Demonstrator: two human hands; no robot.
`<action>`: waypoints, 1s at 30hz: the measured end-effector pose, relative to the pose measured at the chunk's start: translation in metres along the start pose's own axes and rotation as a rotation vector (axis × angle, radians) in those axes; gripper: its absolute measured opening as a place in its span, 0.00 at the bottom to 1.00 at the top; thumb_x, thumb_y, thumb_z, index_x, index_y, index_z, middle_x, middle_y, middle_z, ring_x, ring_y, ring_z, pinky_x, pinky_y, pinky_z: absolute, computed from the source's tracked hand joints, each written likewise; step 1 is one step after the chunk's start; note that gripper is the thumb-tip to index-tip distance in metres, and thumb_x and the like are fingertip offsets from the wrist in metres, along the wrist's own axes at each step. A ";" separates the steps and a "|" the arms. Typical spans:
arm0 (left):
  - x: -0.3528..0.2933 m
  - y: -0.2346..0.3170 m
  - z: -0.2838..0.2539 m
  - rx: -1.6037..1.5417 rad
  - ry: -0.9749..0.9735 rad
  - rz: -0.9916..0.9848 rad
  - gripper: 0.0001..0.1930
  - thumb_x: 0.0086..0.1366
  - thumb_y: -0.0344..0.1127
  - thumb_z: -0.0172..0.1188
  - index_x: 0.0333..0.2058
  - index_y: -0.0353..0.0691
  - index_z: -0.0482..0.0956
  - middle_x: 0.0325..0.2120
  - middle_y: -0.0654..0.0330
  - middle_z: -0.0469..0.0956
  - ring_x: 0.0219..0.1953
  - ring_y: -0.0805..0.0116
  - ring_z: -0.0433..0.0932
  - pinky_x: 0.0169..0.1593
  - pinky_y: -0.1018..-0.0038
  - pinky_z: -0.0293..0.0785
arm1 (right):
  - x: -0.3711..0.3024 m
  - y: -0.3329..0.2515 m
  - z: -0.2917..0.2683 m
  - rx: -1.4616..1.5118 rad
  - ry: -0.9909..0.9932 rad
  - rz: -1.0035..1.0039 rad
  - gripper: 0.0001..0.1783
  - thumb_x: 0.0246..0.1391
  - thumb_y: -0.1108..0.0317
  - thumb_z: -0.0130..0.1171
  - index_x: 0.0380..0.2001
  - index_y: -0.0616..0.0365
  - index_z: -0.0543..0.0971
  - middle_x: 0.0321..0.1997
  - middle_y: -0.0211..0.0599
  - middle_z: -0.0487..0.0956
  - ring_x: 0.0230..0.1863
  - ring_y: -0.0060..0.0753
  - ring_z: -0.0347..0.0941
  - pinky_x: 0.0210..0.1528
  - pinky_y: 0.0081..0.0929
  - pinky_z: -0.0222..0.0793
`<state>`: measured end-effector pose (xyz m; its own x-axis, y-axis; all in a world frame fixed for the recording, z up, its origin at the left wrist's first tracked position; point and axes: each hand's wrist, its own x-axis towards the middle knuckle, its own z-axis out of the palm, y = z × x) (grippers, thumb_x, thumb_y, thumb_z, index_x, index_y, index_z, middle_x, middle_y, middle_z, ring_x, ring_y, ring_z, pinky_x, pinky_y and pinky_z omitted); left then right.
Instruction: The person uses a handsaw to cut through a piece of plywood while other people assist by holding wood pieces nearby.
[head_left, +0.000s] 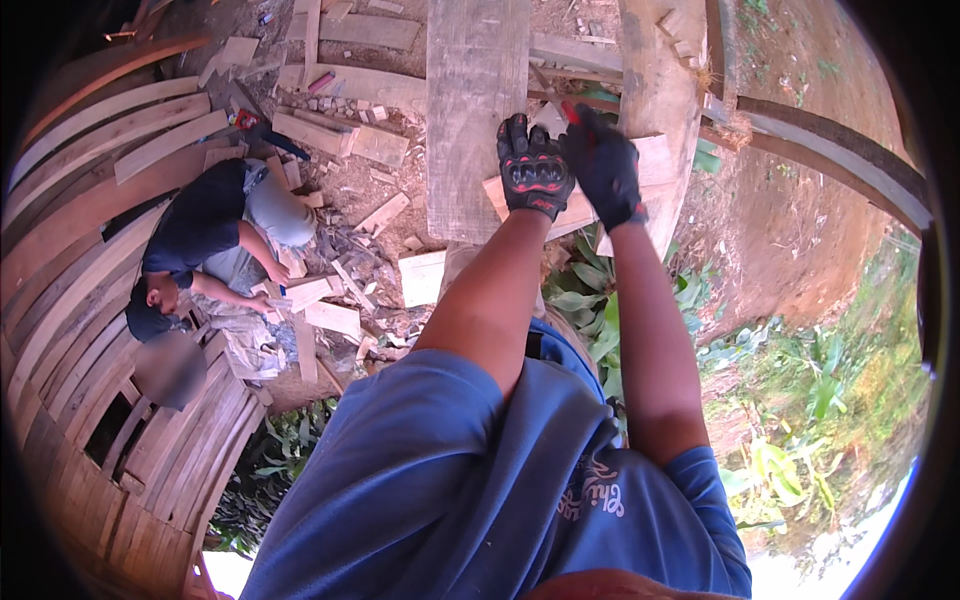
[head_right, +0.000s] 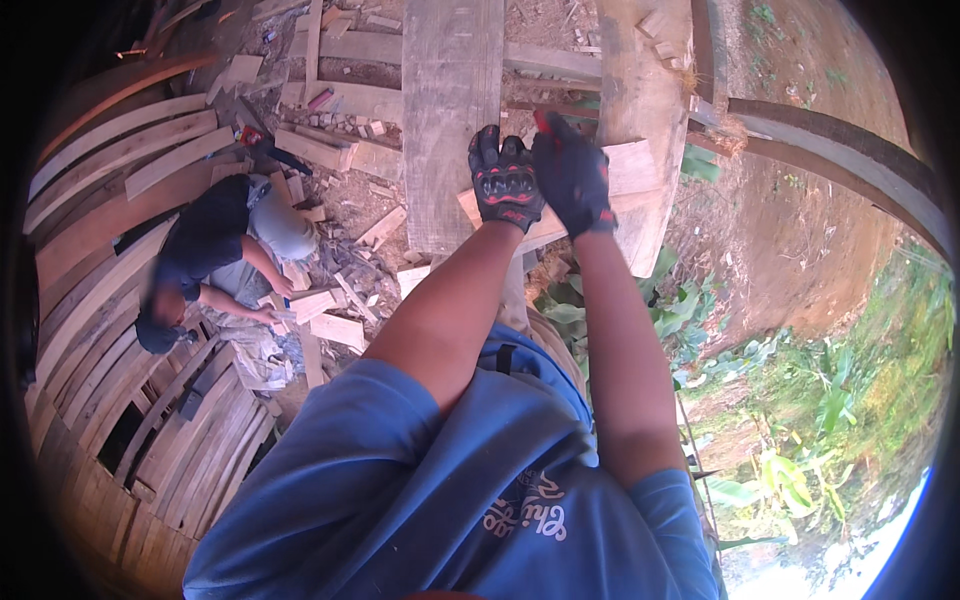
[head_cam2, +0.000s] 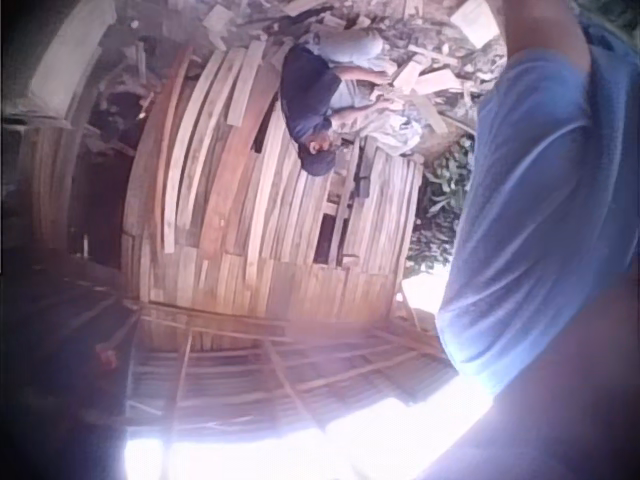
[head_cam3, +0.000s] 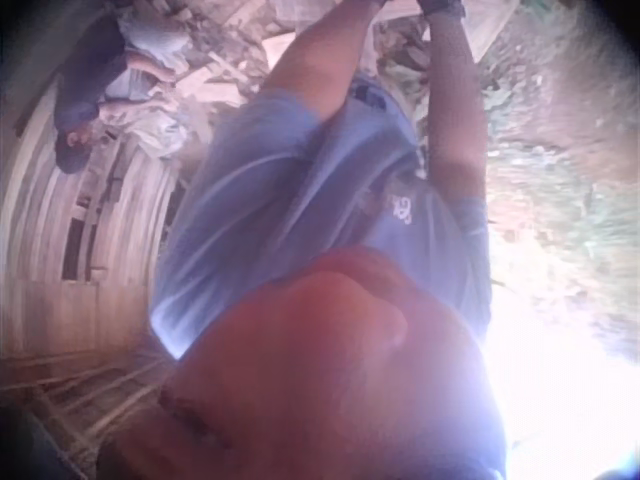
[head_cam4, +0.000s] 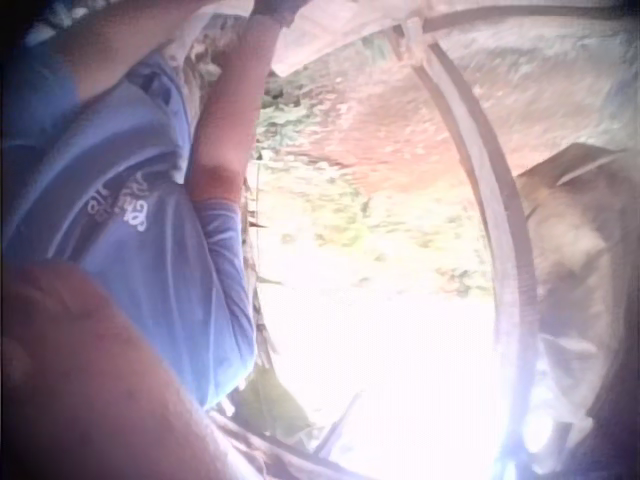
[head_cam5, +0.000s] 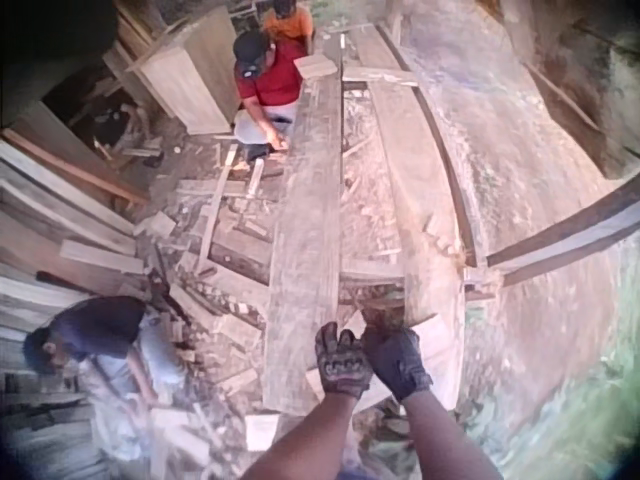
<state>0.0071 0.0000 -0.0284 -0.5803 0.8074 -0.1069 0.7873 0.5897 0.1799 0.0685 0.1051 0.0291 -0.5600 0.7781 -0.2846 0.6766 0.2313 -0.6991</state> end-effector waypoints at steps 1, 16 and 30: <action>0.000 0.002 0.000 0.006 -0.006 -0.002 0.24 0.69 0.55 0.58 0.49 0.46 0.91 0.57 0.53 0.83 0.75 0.39 0.63 0.80 0.38 0.46 | 0.010 -0.010 -0.008 -0.070 -0.069 0.041 0.25 0.70 0.50 0.53 0.58 0.52 0.85 0.48 0.60 0.87 0.55 0.66 0.83 0.59 0.55 0.78; -0.003 0.006 0.000 -0.100 0.118 -0.045 0.24 0.79 0.48 0.50 0.41 0.39 0.93 0.50 0.49 0.86 0.72 0.40 0.66 0.78 0.39 0.51 | -0.022 -0.006 -0.025 0.039 0.015 0.092 0.27 0.69 0.50 0.60 0.64 0.51 0.84 0.47 0.56 0.89 0.52 0.56 0.87 0.56 0.47 0.80; -0.002 0.001 0.014 -0.066 0.084 -0.043 0.24 0.75 0.49 0.53 0.48 0.36 0.91 0.58 0.50 0.84 0.76 0.39 0.63 0.80 0.39 0.51 | -0.164 -0.109 -0.087 0.110 0.158 0.002 0.24 0.72 0.61 0.60 0.66 0.58 0.82 0.53 0.56 0.89 0.51 0.54 0.89 0.56 0.42 0.80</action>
<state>0.0121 -0.0007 -0.0412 -0.6308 0.7752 -0.0341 0.7475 0.6188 0.2413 0.1278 0.0034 0.2094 -0.4703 0.8628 -0.1856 0.6168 0.1709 -0.7683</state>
